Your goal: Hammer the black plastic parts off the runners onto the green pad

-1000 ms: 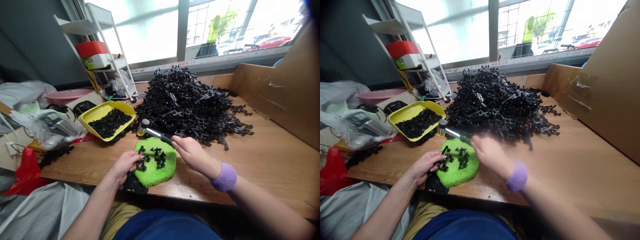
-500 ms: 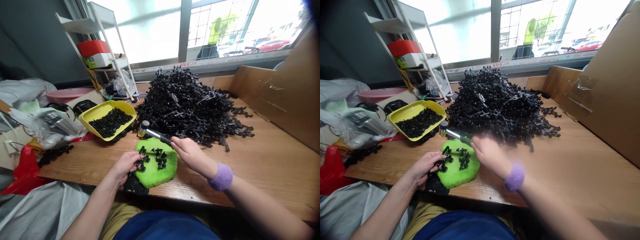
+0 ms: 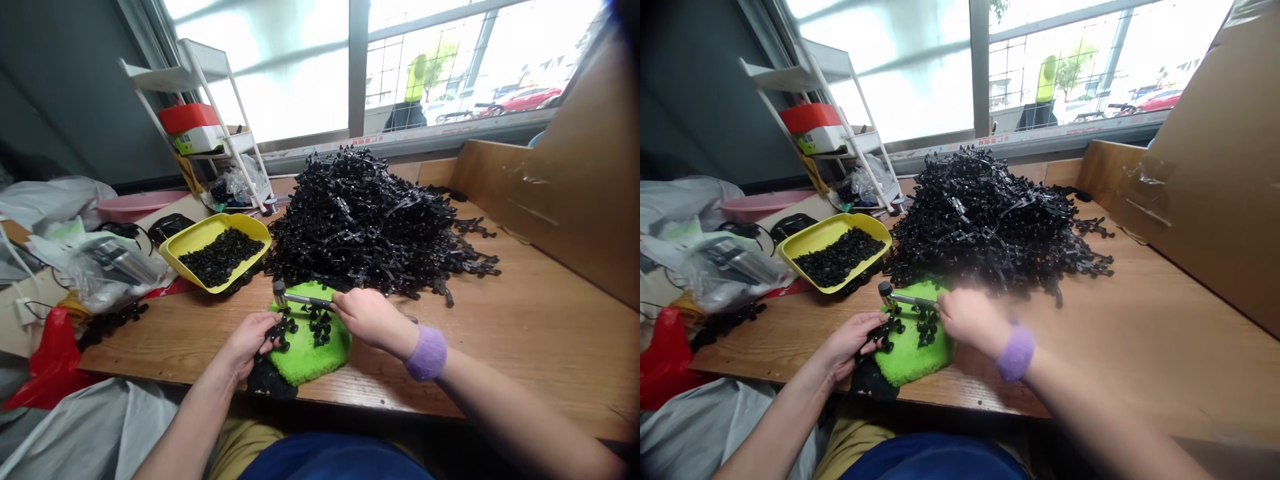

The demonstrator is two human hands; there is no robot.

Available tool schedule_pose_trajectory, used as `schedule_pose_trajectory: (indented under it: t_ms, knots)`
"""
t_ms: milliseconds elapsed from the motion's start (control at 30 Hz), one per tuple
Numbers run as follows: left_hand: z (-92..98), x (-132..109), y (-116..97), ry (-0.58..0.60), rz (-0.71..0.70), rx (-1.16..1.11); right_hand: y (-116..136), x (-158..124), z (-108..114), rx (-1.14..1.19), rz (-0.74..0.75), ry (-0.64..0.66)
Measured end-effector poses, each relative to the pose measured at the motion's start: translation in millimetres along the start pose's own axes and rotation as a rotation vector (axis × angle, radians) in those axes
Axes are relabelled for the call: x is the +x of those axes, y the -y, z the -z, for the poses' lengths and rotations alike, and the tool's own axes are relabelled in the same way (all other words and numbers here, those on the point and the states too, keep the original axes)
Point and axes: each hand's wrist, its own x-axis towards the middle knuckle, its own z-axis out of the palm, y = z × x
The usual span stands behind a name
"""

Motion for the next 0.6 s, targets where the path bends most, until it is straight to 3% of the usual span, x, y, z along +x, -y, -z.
schedule_pose_trajectory:
  t_ms: [133,267,500,600]
  knots:
    - [0.7,1,0,-0.006,0.014,0.030,2,-1,2,0.041,-0.012,-0.076]
    - [1.0,0,-2,-0.019,0.011,0.021,2,0,-1,-0.001,0.014,-0.027]
    - [-3.9,0,0,-0.013,-0.018,0.045,-5,1,-8,0.171,-0.054,0.010]
    - [18.2,-20,2,-0.047,-0.065,0.085,-15,-3,-1,0.247,-0.041,0.006]
